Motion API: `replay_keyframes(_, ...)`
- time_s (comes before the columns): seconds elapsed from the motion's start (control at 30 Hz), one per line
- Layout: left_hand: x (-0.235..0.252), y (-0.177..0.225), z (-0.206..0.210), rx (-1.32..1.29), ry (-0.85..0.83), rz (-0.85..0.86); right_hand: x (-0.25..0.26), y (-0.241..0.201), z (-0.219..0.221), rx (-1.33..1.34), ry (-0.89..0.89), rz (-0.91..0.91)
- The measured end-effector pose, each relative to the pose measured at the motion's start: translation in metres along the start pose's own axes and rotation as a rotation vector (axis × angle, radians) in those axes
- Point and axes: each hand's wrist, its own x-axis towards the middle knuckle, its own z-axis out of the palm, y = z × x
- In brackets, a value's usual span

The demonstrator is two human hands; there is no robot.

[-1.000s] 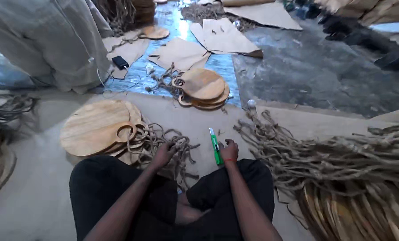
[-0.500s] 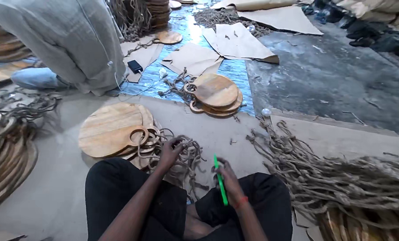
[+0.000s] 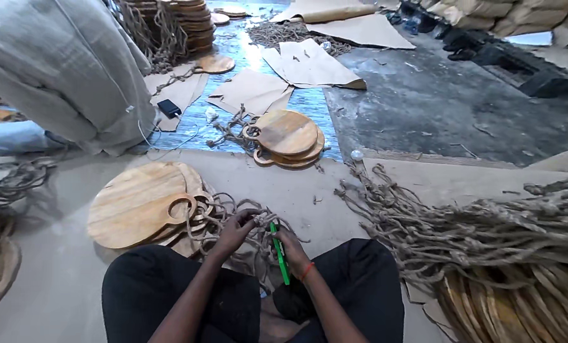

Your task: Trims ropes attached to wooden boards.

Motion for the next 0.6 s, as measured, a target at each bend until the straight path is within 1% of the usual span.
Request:
replay_keyframes(0.17, -0.002, 0.002, 0.008, 0.005, -0.191, -0.008, 0.005, 0.013, -0.005, -0.058, 0.029, -0.109)
replay_keyframes(0.3, -0.005, 0.001, 0.012, -0.033, -0.181, 0.008, 0.005, 0.021, -0.007, -0.084, 0.033, -0.212)
replay_keyframes(0.4, -0.005, -0.002, 0.011, 0.008, -0.187, 0.065, 0.007, 0.028, -0.009, -0.138, 0.043, -0.264)
replay_keyframes(0.47, -0.005, -0.003, 0.009, 0.050, -0.220, 0.088, 0.006, 0.029, -0.010, -0.159, 0.037, -0.275)
replay_keyframes(0.6, -0.007, 0.003, 0.008, 0.014, -0.271, 0.067, 0.013, 0.035, -0.014, -0.224, 0.019, -0.433)
